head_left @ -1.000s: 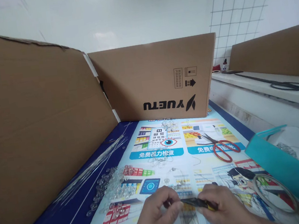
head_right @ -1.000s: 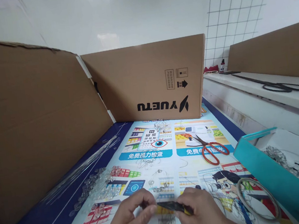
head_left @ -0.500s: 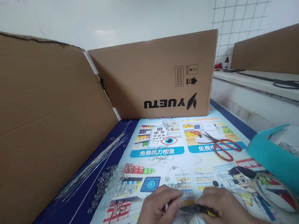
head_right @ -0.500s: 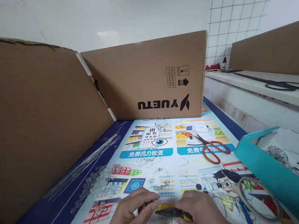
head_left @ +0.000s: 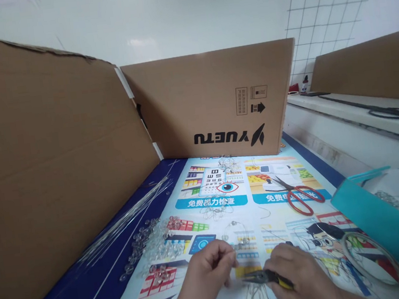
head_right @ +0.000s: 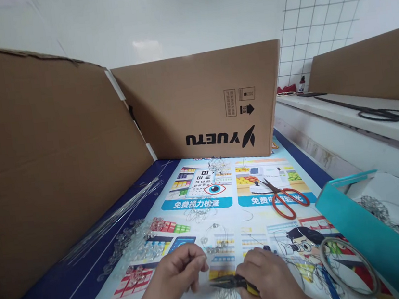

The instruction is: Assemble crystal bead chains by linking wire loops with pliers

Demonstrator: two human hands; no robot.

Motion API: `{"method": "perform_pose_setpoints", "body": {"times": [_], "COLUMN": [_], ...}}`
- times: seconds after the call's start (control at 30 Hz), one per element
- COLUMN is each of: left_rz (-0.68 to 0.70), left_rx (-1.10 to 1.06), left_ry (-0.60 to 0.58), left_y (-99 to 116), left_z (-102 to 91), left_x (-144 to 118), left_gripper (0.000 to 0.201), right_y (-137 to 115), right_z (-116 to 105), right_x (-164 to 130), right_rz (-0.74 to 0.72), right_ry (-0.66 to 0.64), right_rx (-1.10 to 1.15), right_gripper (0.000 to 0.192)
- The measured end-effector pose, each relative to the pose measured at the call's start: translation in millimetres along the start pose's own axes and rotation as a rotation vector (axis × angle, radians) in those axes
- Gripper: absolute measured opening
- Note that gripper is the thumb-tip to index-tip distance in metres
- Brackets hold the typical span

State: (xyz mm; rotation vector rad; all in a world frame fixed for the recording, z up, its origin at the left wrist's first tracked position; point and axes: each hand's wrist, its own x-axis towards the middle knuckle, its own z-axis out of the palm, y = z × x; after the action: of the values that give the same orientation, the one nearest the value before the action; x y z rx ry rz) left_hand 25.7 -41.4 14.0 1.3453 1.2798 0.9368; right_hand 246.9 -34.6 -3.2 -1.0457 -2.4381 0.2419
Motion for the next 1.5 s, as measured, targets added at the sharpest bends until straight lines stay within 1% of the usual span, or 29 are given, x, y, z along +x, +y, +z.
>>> {"method": "perform_pose_setpoints", "body": {"times": [0.1,0.17,0.3,0.4,0.6,0.83,1.1,1.27,1.4,1.5], "left_rz": [-0.111,-0.152,-0.198,-0.219,-0.249,-0.257,-0.26,-0.268,-0.275,-0.27], "left_rx": [-0.169,-0.244,-0.302,-0.307,-0.303,-0.306,-0.317,-0.32,-0.316,-0.32], "left_ry": [-0.015,-0.027,-0.079,-0.108,-0.118,-0.136,-0.141,-0.14,-0.146,-0.148], "left_y": [-1,0,2,2,2,3,0,-2,-1,-2], "left_z": [0.1,0.7,2.1,3.3,5.5,6.2,6.8,7.5,7.7,7.3], "left_x": [3,3,2,1,0,0,1,1,0,0], "left_gripper": [0.023,0.025,0.026,0.027,0.027,0.029,0.028,0.028,0.029,0.027], "right_y": [1,1,0,-1,-1,-5,-6,-6,-7,-8], "right_z": [-9,-14,-19,-19,-17,-22,-23,-23,-25,-26], "right_x": [1,3,4,4,1,1,3,3,4,4], "right_rz": [-0.13,-0.231,-0.385,-0.435,-0.463,-0.489,-0.497,-0.488,-0.499,-0.488], "right_ry": [0.1,0.118,0.189,0.245,0.235,0.232,0.24,0.217,0.224,0.215], "right_rx": [-0.168,-0.276,-0.39,-0.404,-0.407,-0.416,-0.411,-0.42,-0.429,-0.437], "right_gripper": [0.013,0.015,0.018,0.019,0.02,0.021,0.023,0.024,0.023,0.025]}}
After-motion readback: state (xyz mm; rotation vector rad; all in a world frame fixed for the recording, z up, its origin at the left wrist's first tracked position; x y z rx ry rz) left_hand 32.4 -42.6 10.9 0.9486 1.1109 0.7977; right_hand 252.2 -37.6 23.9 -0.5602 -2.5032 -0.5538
